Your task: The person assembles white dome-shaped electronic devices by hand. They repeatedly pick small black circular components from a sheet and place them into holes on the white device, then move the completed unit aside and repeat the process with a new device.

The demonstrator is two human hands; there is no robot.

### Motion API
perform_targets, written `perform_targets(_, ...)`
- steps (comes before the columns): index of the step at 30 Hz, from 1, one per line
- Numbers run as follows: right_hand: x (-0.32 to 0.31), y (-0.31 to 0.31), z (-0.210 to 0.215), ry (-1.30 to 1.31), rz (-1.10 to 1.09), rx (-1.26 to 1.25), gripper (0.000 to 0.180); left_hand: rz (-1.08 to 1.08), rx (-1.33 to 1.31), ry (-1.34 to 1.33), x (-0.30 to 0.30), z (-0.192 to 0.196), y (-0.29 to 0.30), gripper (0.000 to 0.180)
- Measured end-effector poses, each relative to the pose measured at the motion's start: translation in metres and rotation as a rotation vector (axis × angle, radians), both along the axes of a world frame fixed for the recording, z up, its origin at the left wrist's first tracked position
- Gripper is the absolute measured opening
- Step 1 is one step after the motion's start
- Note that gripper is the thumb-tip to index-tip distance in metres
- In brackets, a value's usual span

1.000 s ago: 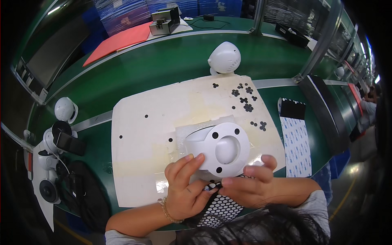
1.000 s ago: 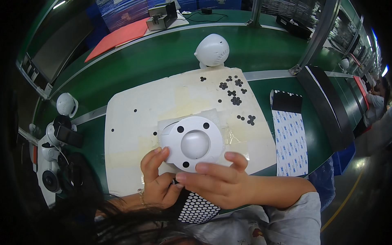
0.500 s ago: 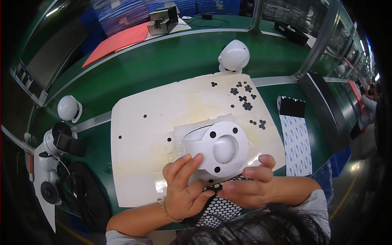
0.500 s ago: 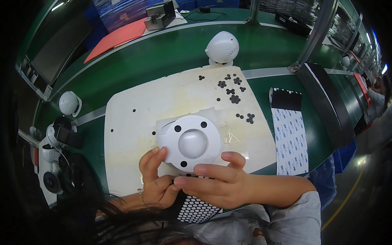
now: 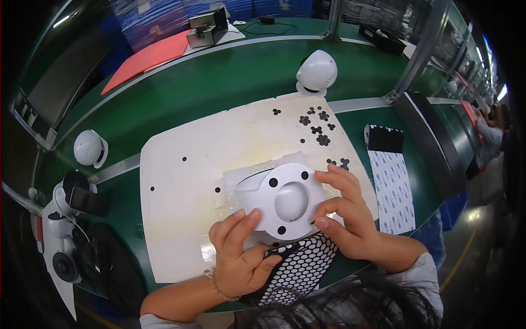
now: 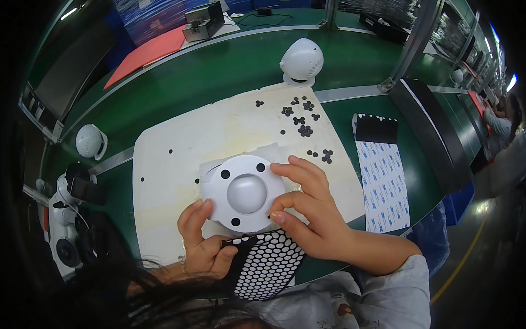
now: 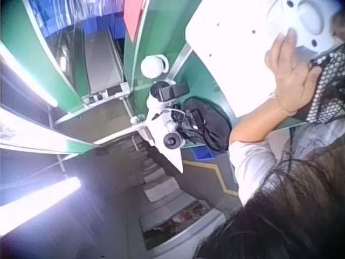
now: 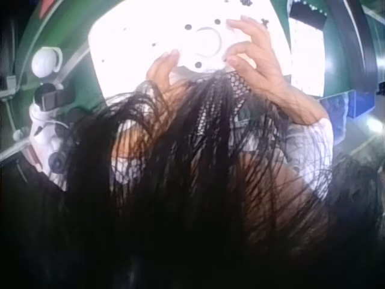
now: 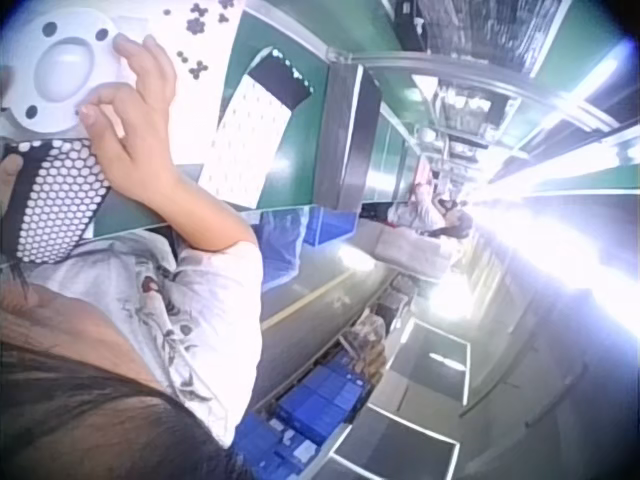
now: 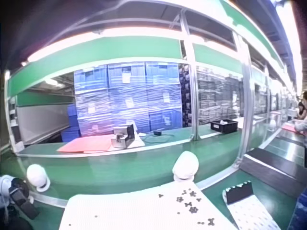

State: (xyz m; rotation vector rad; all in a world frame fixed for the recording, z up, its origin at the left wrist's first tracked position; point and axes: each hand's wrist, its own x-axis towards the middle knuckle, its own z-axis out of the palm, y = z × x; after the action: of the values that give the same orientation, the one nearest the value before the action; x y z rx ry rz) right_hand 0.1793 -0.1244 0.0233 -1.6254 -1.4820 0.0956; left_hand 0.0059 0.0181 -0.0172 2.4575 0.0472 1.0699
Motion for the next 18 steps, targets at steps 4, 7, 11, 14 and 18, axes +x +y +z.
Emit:
perform_targets(4, 0.0007, 0.0005, -0.0014, 0.003, 0.002, -0.011, 0.007, -0.002, -0.007, -0.005, 0.0, -0.0005, -0.0002, 0.022)
perform_targets(7, 0.0007, 0.0007, -0.0012, 0.028, 0.005, -0.017, 0.007, -0.003, -0.006, -0.015, 0.0008, -0.0016, 0.0001, 0.021)
perform_targets(11, 0.0005, 0.001, -0.0021, 0.052, 0.002, -0.017, 0.008, 0.002, -0.002, 0.001, 0.0002, 0.0003, -0.0001, 0.021)
perform_targets(14, 0.0008, 0.0001, -0.0028, -0.004, 0.007, -0.02, 0.008, 0.009, 0.001, 0.005, 0.0004, 0.0004, -0.0005, 0.02)
perform_targets(18, 0.0027, -0.0018, -0.003, -0.033, 0.013, -0.041, 0.009, 0.014, -0.007, 0.008, 0.0006, 0.0001, -0.0015, 0.02)
